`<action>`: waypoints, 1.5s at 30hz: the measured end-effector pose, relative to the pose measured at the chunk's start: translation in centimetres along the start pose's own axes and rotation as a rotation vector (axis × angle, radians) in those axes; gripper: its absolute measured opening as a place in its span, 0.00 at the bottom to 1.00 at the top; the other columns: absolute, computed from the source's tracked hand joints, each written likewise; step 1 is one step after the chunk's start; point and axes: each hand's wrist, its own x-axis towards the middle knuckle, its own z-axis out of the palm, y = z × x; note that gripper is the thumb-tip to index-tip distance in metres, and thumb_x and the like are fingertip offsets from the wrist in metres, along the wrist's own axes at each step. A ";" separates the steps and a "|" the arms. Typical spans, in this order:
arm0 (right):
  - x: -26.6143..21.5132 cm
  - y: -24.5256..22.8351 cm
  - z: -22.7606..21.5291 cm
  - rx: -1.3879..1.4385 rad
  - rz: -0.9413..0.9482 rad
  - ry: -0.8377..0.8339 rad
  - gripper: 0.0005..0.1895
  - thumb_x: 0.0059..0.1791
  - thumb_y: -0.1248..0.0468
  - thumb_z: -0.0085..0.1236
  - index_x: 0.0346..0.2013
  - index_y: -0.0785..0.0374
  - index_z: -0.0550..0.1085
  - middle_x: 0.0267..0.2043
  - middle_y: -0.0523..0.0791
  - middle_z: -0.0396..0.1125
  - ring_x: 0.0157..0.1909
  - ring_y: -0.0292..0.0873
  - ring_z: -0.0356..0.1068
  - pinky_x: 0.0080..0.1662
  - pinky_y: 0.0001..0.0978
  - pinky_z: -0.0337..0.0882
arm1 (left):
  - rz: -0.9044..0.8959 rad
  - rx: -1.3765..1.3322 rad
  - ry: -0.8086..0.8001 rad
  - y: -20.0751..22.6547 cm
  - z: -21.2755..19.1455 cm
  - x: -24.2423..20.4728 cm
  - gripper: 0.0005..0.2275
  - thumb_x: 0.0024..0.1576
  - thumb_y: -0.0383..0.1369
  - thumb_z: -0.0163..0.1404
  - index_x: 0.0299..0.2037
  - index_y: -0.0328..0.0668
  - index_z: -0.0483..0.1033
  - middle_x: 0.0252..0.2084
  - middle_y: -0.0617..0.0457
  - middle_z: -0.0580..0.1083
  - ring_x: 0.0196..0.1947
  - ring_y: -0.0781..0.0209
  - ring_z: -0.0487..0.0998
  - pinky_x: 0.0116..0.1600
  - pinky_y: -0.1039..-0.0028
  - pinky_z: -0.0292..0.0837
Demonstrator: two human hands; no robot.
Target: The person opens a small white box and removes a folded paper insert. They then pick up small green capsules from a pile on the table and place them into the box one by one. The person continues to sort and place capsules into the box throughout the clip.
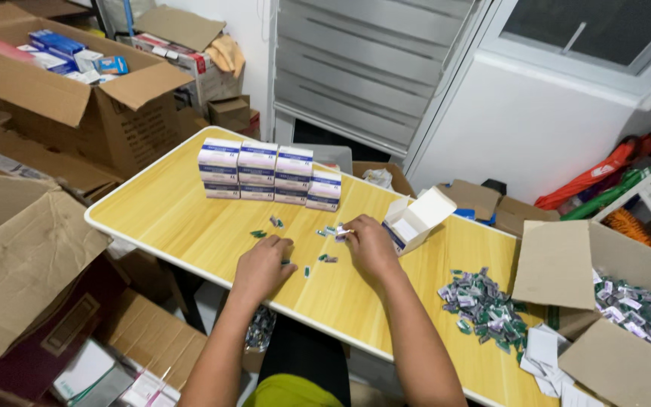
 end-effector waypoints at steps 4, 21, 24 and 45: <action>0.0 0.4 0.8 -0.038 -0.049 -0.015 0.07 0.48 0.69 0.58 0.38 0.66 0.80 0.44 0.51 0.72 0.51 0.55 0.71 0.52 0.43 0.70 | -0.014 -0.001 -0.011 -1.3 1.0 -0.1 0.08 0.51 0.34 0.59 0.38 0.44 0.81 0.40 0.52 0.78 0.46 0.50 0.78 0.47 0.60 0.75; -0.9 -2.2 -0.9 -0.020 0.040 -0.212 0.08 0.47 0.67 0.57 0.39 0.65 0.81 0.45 0.52 0.74 0.48 0.55 0.73 0.50 0.43 0.72 | 0.083 -0.033 0.198 -1.5 0.8 -0.2 0.07 0.52 0.30 0.53 0.37 0.40 0.82 0.40 0.47 0.79 0.41 0.47 0.80 0.45 0.58 0.77; -0.7 -3.1 -1.0 0.001 -0.054 -0.272 0.09 0.47 0.68 0.58 0.40 0.65 0.81 0.44 0.53 0.74 0.47 0.55 0.74 0.49 0.43 0.73 | 0.088 -0.076 0.140 -0.3 0.9 0.2 0.09 0.52 0.31 0.54 0.41 0.40 0.82 0.42 0.46 0.79 0.41 0.48 0.80 0.45 0.59 0.77; 10.0 0.9 10.5 -0.152 -0.178 -0.295 0.09 0.42 0.65 0.64 0.36 0.63 0.82 0.39 0.53 0.74 0.42 0.56 0.74 0.46 0.46 0.72 | 0.249 -0.302 0.043 0.9 4.8 -1.7 0.06 0.53 0.25 0.50 0.36 0.37 0.79 0.39 0.48 0.75 0.45 0.49 0.76 0.48 0.60 0.74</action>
